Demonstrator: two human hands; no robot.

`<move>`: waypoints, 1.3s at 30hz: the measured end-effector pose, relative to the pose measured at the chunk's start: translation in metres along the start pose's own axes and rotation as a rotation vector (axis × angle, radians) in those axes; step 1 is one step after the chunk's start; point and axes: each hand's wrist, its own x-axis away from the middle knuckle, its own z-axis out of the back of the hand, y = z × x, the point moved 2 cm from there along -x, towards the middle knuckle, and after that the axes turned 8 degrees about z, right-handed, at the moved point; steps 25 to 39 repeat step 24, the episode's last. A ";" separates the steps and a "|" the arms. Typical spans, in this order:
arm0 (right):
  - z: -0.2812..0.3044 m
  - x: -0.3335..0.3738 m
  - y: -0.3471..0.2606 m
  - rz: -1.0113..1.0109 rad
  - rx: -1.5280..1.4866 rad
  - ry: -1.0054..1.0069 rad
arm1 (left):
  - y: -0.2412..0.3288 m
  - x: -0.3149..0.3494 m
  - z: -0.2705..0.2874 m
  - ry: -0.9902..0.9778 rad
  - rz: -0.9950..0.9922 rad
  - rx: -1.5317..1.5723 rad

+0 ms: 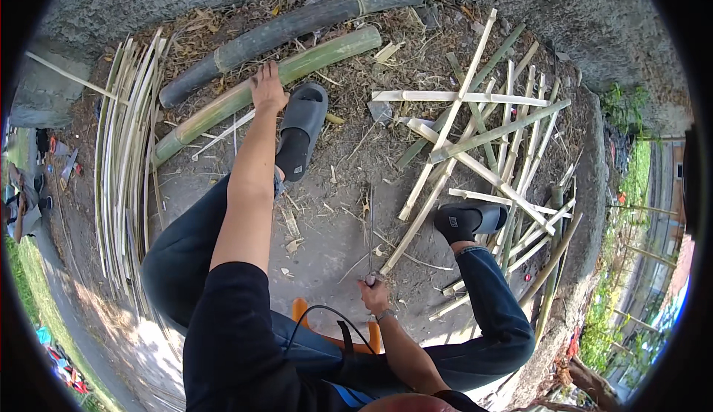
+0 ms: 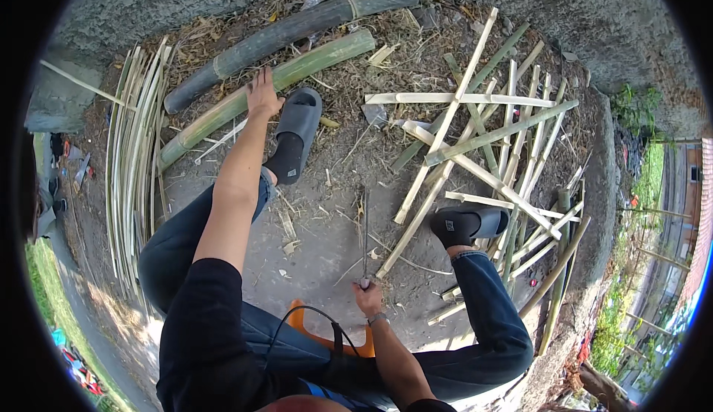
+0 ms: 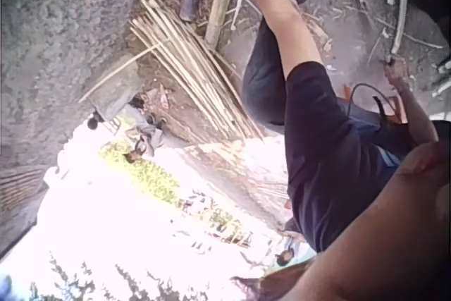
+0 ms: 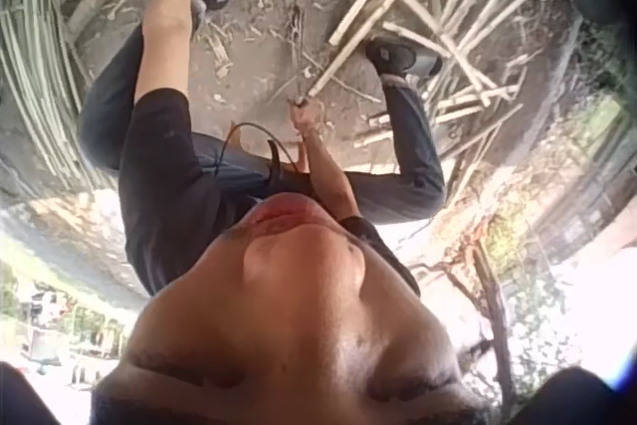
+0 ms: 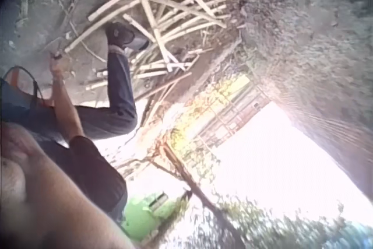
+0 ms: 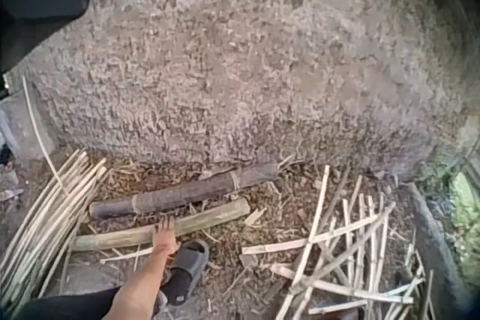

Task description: The person uses a machete to shave and thin out bamboo strips, pressing them against a vertical bamboo post for stability while working outdoors.

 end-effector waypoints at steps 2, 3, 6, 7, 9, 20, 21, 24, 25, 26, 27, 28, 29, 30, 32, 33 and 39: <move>0.007 -0.004 0.000 -0.043 -0.005 0.024 | 0.012 -0.008 -0.008 0.064 0.009 -0.044; -0.001 -0.006 -0.006 -0.030 -0.014 -0.009 | -0.004 -0.020 -0.007 0.175 -0.009 -0.073; 0.012 -0.002 -0.033 -0.064 0.053 -0.061 | -0.009 -0.009 0.000 -0.017 -0.076 -0.196; 0.012 -0.003 -0.030 -0.003 0.112 -0.021 | -0.009 -0.004 0.010 -0.004 -0.141 -0.204; 0.011 -0.004 -0.029 -0.034 0.143 -0.007 | -0.004 0.009 0.038 0.009 -0.223 -0.197; 0.010 -0.008 -0.067 -0.053 0.057 0.000 | 0.001 0.095 0.366 0.363 -0.380 0.119; 0.014 -0.013 -0.066 -0.047 0.075 -0.006 | 0.001 0.109 0.394 0.433 -0.357 0.210; 0.027 -0.013 -0.058 0.000 0.108 -0.031 | 0.007 0.151 0.453 0.606 -0.421 0.374; 0.027 -0.013 -0.058 0.000 0.108 -0.031 | 0.007 0.151 0.453 0.606 -0.421 0.374; 0.027 -0.013 -0.058 0.000 0.108 -0.031 | 0.007 0.151 0.453 0.606 -0.421 0.374; 0.027 -0.013 -0.058 0.000 0.108 -0.031 | 0.007 0.151 0.453 0.606 -0.421 0.374; 0.027 -0.013 -0.058 0.000 0.108 -0.031 | 0.007 0.151 0.453 0.606 -0.421 0.374; 0.027 -0.013 -0.058 0.000 0.108 -0.031 | 0.007 0.151 0.453 0.606 -0.421 0.374; 0.027 -0.013 -0.058 0.000 0.108 -0.031 | 0.007 0.151 0.453 0.606 -0.421 0.374; 0.027 -0.013 -0.058 0.000 0.108 -0.031 | 0.007 0.151 0.453 0.606 -0.421 0.374; 0.027 -0.013 -0.058 0.000 0.108 -0.031 | 0.007 0.151 0.453 0.606 -0.421 0.374; 0.027 -0.013 -0.058 0.000 0.108 -0.031 | 0.007 0.151 0.453 0.606 -0.421 0.374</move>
